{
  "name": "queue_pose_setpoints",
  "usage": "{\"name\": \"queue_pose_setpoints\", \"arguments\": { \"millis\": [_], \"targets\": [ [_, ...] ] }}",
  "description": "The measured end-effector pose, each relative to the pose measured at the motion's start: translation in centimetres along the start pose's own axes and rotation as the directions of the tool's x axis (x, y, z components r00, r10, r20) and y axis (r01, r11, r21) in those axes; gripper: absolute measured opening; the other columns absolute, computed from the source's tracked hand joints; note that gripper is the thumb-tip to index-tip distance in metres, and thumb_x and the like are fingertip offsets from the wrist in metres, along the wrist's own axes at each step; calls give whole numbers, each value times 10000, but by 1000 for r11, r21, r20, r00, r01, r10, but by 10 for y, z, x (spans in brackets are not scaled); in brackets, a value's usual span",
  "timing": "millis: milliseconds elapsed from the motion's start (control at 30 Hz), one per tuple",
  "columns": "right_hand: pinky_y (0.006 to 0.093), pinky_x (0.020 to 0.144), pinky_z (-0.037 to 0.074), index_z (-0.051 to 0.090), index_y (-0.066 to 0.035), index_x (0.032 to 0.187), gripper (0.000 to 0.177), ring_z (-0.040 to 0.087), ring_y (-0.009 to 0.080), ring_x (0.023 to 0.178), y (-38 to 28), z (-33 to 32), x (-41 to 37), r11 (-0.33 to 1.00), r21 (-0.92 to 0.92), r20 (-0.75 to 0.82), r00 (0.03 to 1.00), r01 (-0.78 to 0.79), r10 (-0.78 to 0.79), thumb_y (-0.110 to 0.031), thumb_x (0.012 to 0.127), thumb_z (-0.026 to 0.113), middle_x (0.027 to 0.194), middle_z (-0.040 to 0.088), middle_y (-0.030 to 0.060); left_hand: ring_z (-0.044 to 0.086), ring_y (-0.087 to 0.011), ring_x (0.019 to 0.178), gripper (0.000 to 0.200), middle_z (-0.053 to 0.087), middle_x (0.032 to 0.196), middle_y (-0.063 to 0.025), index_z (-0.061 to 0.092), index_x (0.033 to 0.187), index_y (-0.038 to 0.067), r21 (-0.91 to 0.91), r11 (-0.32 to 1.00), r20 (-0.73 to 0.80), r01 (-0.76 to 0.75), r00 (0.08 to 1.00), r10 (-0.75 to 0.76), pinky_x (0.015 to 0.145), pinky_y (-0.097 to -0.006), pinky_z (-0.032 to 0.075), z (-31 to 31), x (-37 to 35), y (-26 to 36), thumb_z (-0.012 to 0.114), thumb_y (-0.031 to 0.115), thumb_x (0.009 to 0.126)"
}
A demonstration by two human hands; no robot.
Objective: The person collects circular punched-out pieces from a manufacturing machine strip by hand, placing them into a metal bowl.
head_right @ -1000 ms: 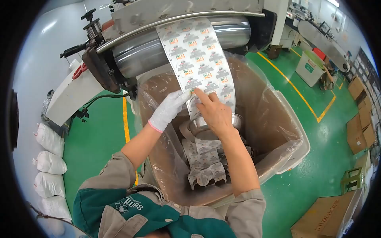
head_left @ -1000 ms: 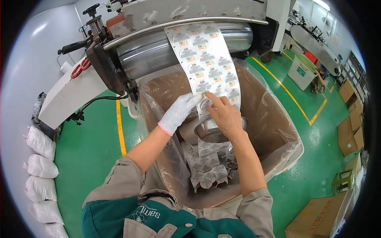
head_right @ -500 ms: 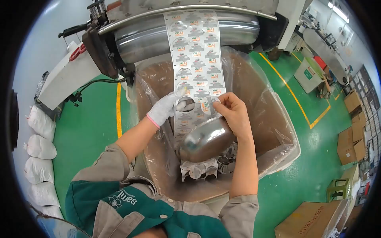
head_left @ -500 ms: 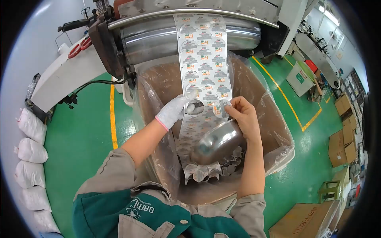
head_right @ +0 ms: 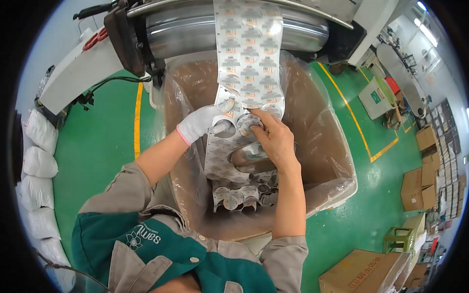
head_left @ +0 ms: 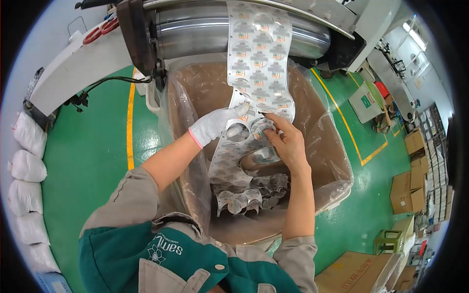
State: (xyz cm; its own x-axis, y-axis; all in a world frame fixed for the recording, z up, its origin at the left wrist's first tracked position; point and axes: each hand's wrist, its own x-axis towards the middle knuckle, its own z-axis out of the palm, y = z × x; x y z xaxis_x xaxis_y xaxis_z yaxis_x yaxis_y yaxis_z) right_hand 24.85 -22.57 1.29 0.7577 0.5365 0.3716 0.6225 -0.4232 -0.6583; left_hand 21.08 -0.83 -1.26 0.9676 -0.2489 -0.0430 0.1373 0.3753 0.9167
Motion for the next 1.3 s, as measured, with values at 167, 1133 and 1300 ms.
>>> {"name": "queue_pose_setpoints", "arguments": {
  "millis": [167,1133,1300],
  "targets": [
    [344,659,487,605,-187,1187,374,603,241,694,-3,2,-3,997,-40,5,997,72,-72,-138,821,661,856,627,87,409,-38,430,431,572,626,19,635,1024,9,10,1000,0,28,1000,-28,404,-198,300,-2,-3,4,475,406,977],
    [163,593,409,600,-46,830,123,537,30,639,17,-19,-4,516,754,333,913,-407,235,26,791,692,722,613,-20,674,-234,769,392,664,989,-168,544,1155,-39,-246,969,-132,20,990,-53,603,-288,563,-31,21,-10,451,305,992],
    [162,566,404,586,-47,819,148,536,35,624,9,-26,-9,283,862,392,907,-421,156,45,776,693,703,607,-19,652,-121,791,405,674,997,-95,574,1177,-1,-13,1000,-248,17,968,-20,648,-229,526,-47,30,-24,521,338,962]
  ]
}}
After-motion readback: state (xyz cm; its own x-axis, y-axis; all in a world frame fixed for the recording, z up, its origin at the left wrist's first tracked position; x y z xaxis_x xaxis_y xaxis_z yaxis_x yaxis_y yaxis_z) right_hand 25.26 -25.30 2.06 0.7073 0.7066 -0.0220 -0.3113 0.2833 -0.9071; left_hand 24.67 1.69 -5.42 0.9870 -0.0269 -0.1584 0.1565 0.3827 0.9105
